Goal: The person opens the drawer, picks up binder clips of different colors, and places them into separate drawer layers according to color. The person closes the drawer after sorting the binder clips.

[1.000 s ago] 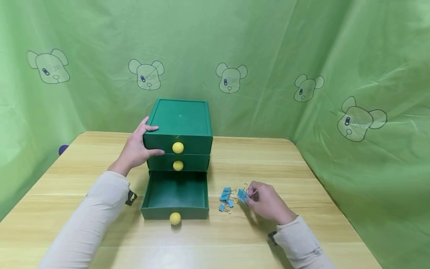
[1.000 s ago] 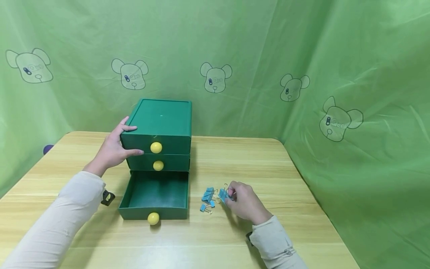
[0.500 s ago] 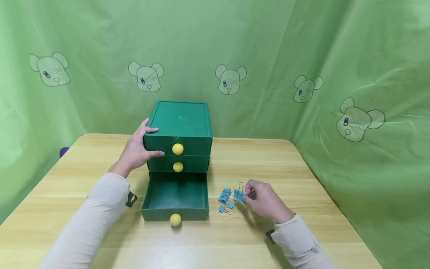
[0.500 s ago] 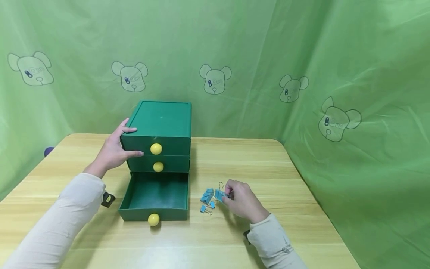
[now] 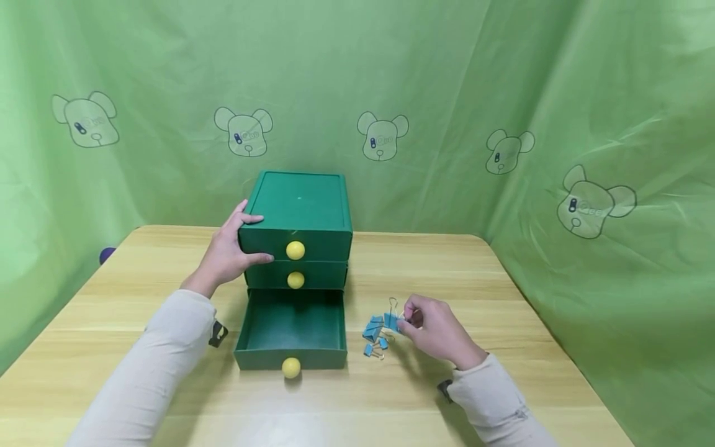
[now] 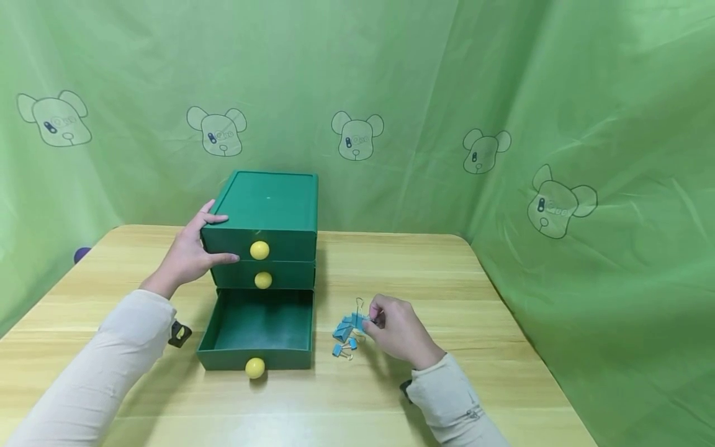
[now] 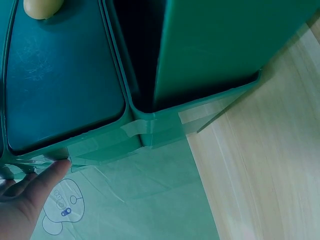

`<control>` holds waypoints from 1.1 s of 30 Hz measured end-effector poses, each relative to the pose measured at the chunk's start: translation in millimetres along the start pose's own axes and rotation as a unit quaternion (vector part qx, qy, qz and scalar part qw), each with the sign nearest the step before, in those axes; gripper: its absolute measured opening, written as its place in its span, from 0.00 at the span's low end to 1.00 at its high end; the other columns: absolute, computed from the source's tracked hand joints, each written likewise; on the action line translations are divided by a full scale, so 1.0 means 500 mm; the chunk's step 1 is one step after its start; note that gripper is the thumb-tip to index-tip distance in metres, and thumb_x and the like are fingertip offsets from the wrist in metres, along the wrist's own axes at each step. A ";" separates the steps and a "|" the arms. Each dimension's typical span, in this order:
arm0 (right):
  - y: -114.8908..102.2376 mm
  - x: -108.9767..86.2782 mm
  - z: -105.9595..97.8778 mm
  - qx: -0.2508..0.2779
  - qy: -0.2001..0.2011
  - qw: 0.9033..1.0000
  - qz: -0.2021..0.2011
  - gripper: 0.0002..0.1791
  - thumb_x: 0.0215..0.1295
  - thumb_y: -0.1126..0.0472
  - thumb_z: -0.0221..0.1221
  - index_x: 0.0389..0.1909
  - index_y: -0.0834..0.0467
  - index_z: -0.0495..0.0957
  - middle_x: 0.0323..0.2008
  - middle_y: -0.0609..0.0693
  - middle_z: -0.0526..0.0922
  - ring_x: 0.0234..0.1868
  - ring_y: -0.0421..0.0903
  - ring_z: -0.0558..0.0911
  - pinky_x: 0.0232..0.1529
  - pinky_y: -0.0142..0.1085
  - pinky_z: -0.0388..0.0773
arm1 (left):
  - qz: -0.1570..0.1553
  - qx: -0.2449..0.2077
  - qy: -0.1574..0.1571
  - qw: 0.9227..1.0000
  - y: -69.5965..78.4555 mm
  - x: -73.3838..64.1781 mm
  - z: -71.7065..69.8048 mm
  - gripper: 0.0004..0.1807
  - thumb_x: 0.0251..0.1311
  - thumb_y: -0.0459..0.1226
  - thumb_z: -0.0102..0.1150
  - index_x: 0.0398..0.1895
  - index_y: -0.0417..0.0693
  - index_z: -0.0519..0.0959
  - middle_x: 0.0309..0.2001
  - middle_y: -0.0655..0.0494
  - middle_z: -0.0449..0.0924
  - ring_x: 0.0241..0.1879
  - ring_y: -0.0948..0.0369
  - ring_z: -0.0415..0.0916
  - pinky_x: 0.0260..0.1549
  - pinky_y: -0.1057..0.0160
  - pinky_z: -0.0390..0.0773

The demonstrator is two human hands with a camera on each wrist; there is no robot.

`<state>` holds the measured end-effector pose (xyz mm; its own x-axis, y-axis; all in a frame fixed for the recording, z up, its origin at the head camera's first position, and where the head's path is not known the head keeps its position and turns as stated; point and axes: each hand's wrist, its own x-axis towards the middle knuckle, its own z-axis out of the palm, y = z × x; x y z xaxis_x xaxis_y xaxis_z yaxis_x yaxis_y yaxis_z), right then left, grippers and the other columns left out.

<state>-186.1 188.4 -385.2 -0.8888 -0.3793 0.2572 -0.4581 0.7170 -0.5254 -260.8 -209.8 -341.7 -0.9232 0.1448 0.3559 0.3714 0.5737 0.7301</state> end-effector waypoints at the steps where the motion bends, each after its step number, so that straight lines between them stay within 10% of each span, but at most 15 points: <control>1: -0.002 0.002 0.000 0.000 0.003 1.000 -0.005 0.12 0.56 0.68 0.66 0.25 0.55 0.71 0.24 0.42 0.76 0.27 0.36 0.77 0.32 0.32 0.78 | 0.000 -0.001 0.000 1.000 0.000 0.000 0.000 0.39 0.47 0.34 0.76 0.63 0.44 0.67 0.78 0.52 0.39 0.73 0.41 0.43 0.64 0.36 0.54; 33: -0.074 0.065 0.033 0.062 0.029 0.996 -0.058 0.12 0.58 0.66 0.66 0.24 0.54 0.72 0.23 0.42 0.75 0.24 0.37 0.75 0.28 0.31 0.77 | -0.009 0.005 0.002 1.000 0.004 0.000 0.002 0.39 0.47 0.34 0.76 0.64 0.45 0.67 0.78 0.54 0.39 0.74 0.43 0.41 0.65 0.37 0.53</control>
<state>-198.0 139.7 -370.7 -0.8306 -0.4195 0.3663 -0.5562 0.5905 -0.5848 -260.4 -208.0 -340.6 -0.9292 0.1309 0.3457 0.3540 0.5841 0.7304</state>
